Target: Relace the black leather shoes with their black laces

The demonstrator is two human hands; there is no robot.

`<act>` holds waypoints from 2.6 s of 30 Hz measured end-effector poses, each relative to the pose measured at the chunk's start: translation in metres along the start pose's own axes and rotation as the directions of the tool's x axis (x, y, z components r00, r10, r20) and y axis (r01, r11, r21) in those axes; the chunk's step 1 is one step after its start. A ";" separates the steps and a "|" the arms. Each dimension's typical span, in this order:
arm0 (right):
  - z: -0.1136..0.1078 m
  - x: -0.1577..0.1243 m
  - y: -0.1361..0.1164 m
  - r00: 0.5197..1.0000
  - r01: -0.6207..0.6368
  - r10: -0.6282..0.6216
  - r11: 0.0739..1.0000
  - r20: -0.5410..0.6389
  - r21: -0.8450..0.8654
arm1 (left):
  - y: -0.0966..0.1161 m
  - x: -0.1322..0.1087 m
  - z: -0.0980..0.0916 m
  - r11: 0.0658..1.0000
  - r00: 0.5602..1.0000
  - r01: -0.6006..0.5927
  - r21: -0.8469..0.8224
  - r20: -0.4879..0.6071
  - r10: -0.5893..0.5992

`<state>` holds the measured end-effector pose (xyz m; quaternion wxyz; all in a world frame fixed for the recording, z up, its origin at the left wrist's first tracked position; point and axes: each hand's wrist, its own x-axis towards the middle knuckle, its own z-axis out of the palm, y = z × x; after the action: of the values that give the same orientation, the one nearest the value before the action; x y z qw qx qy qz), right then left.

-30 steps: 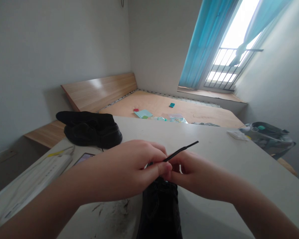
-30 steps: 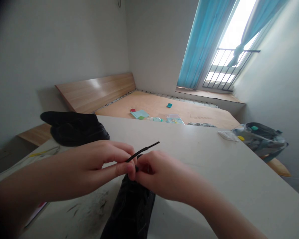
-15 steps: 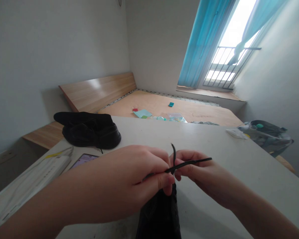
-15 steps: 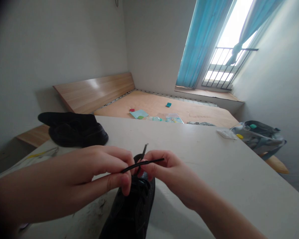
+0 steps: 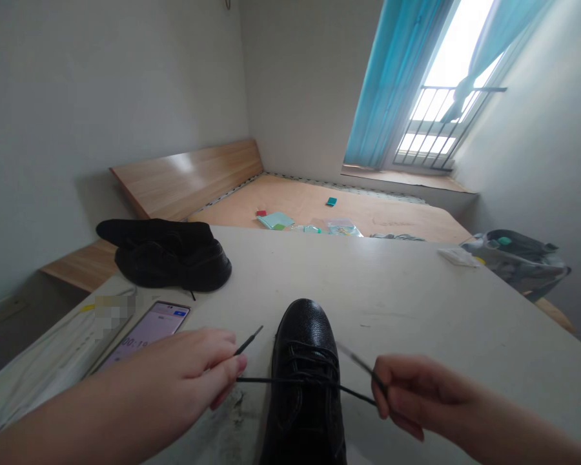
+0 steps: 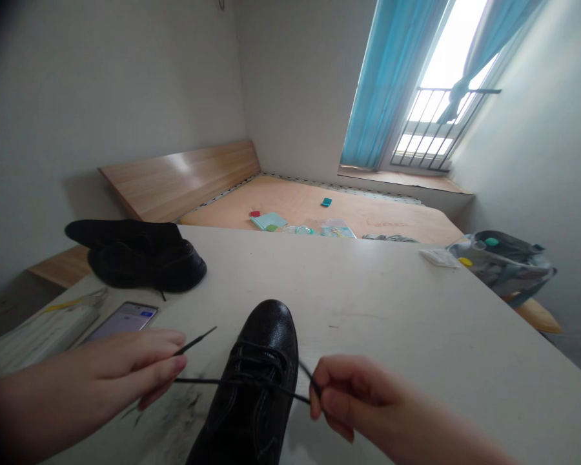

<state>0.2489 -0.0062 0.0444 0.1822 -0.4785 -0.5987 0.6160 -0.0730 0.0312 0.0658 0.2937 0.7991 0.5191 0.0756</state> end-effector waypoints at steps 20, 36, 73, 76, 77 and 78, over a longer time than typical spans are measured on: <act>0.031 0.018 -0.029 0.789 0.342 -0.614 0.403 0.026 -0.849 | 0.034 0.004 0.029 0.917 0.914 -0.366 0.159 -0.124 0.387; 0.046 0.021 -0.029 0.973 0.090 -0.044 0.977 -0.226 0.195 | 0.036 0.021 0.035 0.729 0.993 -0.074 -0.680 0.018 0.118; 0.064 0.033 -0.001 0.552 0.368 -0.778 0.550 -0.300 -0.749 | 0.045 0.028 0.053 0.760 0.993 0.025 -0.650 -0.070 -0.093; 0.065 0.033 -0.002 0.527 0.337 -0.813 0.466 -0.246 -0.818 | 0.045 0.026 0.054 0.808 0.993 0.004 -0.589 -0.095 -0.074; 0.064 0.032 -0.003 0.523 0.322 -0.816 0.455 -0.245 -0.830 | 0.045 0.025 0.055 0.824 0.992 -0.018 -0.566 -0.110 -0.054; 0.064 0.032 -0.004 0.521 0.307 -0.816 0.452 -0.249 -0.838 | 0.044 0.023 0.055 0.839 0.992 -0.044 -0.543 -0.125 -0.029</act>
<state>0.1804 -0.0158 0.0248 0.3801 -0.4356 -0.8154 0.0297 -0.0043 0.0171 0.0407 0.4742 0.6782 0.4908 0.2723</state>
